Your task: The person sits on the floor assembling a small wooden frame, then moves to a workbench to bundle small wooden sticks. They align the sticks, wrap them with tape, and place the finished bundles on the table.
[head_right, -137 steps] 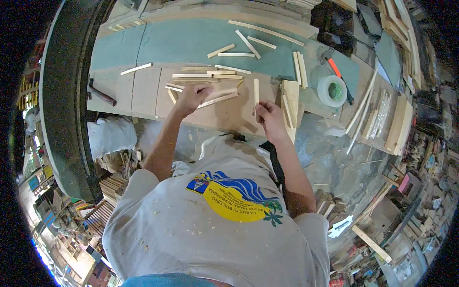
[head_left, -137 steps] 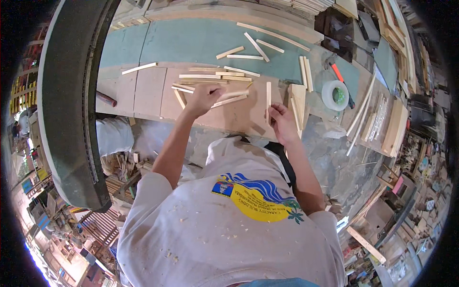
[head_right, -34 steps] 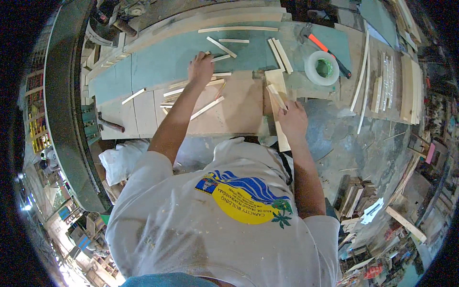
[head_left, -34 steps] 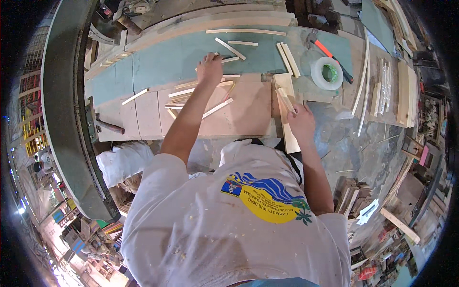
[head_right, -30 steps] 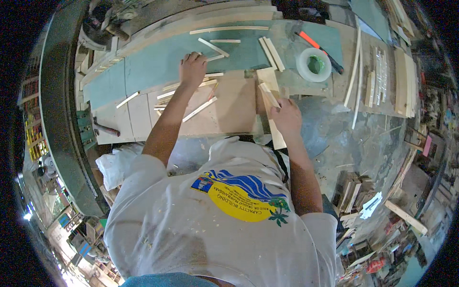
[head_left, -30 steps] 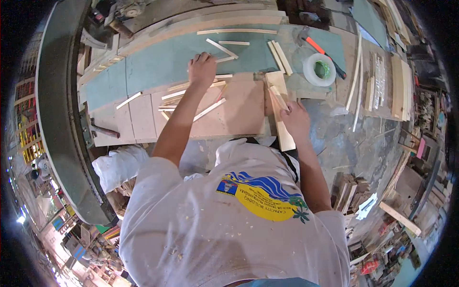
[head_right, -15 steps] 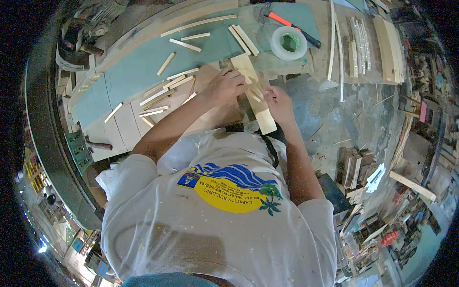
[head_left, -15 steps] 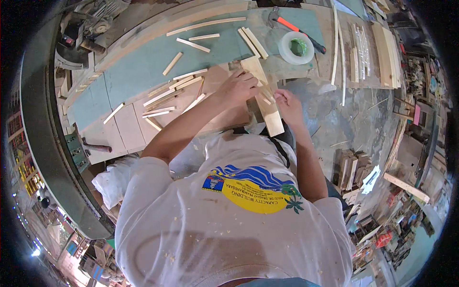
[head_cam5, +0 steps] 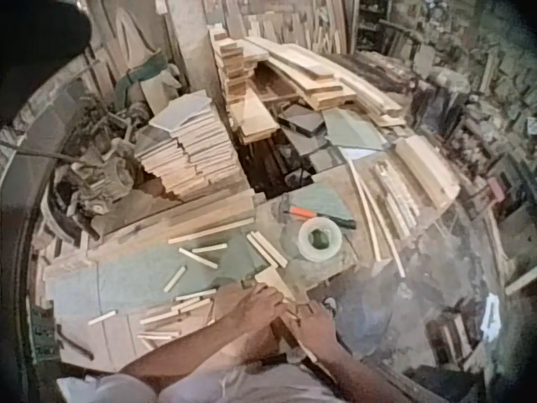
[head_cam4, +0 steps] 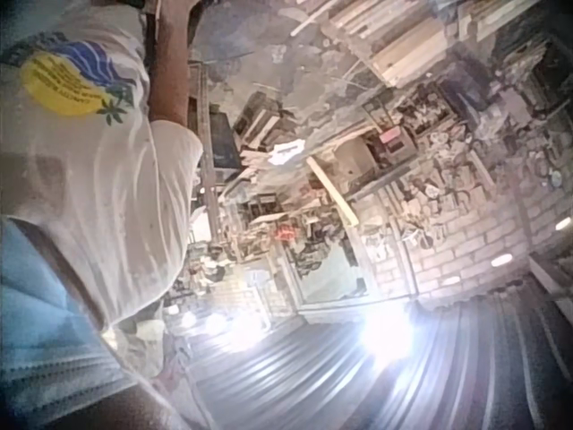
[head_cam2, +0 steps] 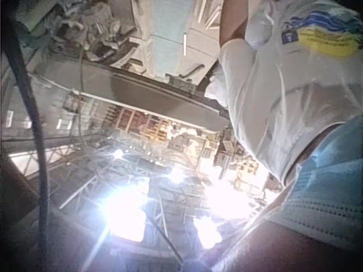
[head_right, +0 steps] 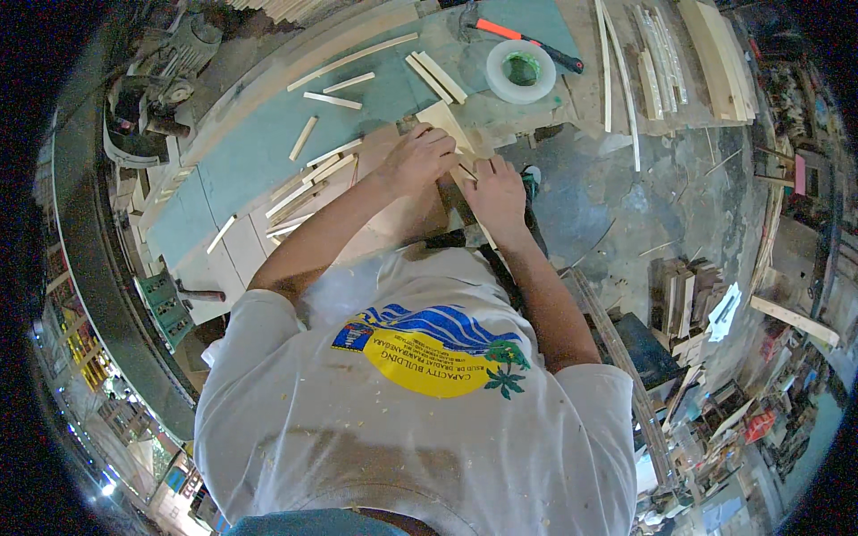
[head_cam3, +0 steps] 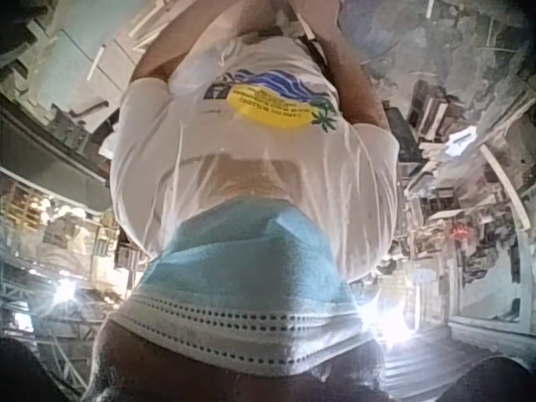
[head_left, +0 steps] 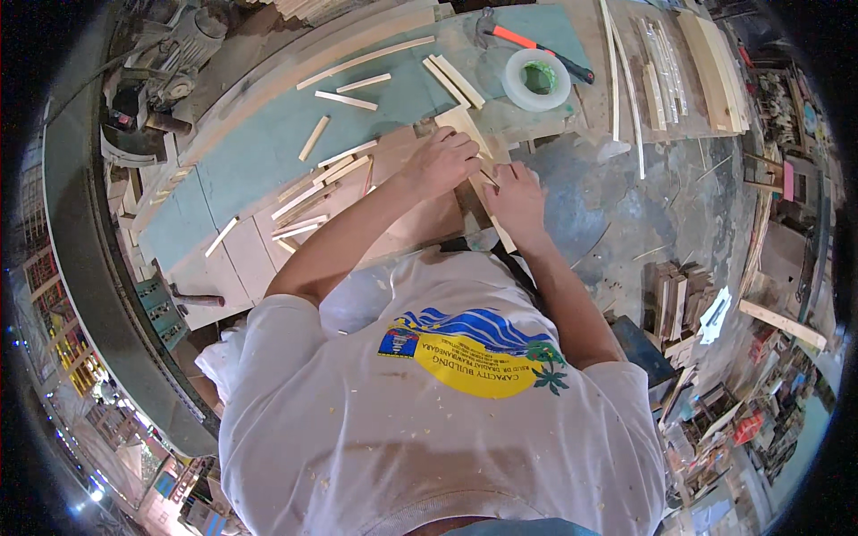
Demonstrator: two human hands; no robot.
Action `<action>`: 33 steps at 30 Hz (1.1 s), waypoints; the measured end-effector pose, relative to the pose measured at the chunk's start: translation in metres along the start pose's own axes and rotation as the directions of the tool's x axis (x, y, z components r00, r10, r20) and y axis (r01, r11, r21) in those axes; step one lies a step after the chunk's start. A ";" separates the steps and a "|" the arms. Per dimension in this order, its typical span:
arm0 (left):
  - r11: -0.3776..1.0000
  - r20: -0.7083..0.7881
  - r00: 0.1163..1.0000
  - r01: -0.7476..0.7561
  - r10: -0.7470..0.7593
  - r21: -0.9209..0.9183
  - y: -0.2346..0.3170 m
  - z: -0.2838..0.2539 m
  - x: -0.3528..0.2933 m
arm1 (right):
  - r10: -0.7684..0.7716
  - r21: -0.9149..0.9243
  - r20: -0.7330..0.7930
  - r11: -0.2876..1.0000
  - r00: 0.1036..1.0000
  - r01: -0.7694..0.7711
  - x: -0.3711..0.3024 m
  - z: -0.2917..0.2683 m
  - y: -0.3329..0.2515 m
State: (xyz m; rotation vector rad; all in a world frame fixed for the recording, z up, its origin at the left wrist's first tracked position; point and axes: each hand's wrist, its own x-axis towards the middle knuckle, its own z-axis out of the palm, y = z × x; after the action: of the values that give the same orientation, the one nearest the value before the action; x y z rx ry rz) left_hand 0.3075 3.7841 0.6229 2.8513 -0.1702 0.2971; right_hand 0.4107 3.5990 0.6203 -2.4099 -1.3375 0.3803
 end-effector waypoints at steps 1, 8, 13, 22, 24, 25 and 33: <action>1.000 -0.012 1.000 0.002 -0.002 0.004 0.000 0.000 0.001 | 0.016 -0.004 0.003 1.000 1.000 -0.016 0.001 0.002 0.000; 0.713 -0.162 0.731 0.550 -0.663 -0.436 -0.002 0.002 -0.027 | -0.010 -0.107 0.037 0.994 0.999 0.014 0.008 0.008 -0.001; 0.165 0.102 0.367 0.628 -0.925 -0.761 0.012 0.014 -0.045 | 0.098 0.134 0.262 0.981 0.960 -0.137 0.015 -0.014 -0.008; 0.421 0.198 0.784 0.506 -0.588 -0.753 0.034 -0.035 -0.011 | -0.164 0.350 -0.075 0.919 0.984 0.180 0.024 -0.002 0.008; 0.538 0.084 0.844 0.412 -0.530 -0.735 0.039 -0.036 -0.005 | -0.178 0.365 -0.034 0.914 0.983 0.178 0.029 0.000 0.015; 0.545 0.075 0.850 0.400 -0.522 -0.737 0.038 -0.032 -0.004 | -0.181 0.378 -0.017 0.909 0.983 0.174 0.031 0.000 0.016; 0.744 -0.067 0.905 0.300 -0.419 -0.597 0.033 0.015 -0.005 | -0.354 0.160 -0.059 0.920 0.933 0.359 0.033 0.013 0.036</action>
State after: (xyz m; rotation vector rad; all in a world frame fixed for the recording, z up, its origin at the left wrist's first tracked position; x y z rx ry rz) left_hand 0.3012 3.7493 0.6165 2.1650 0.2934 0.3677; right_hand 0.4499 3.6122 0.5907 -1.9742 -1.6218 0.3406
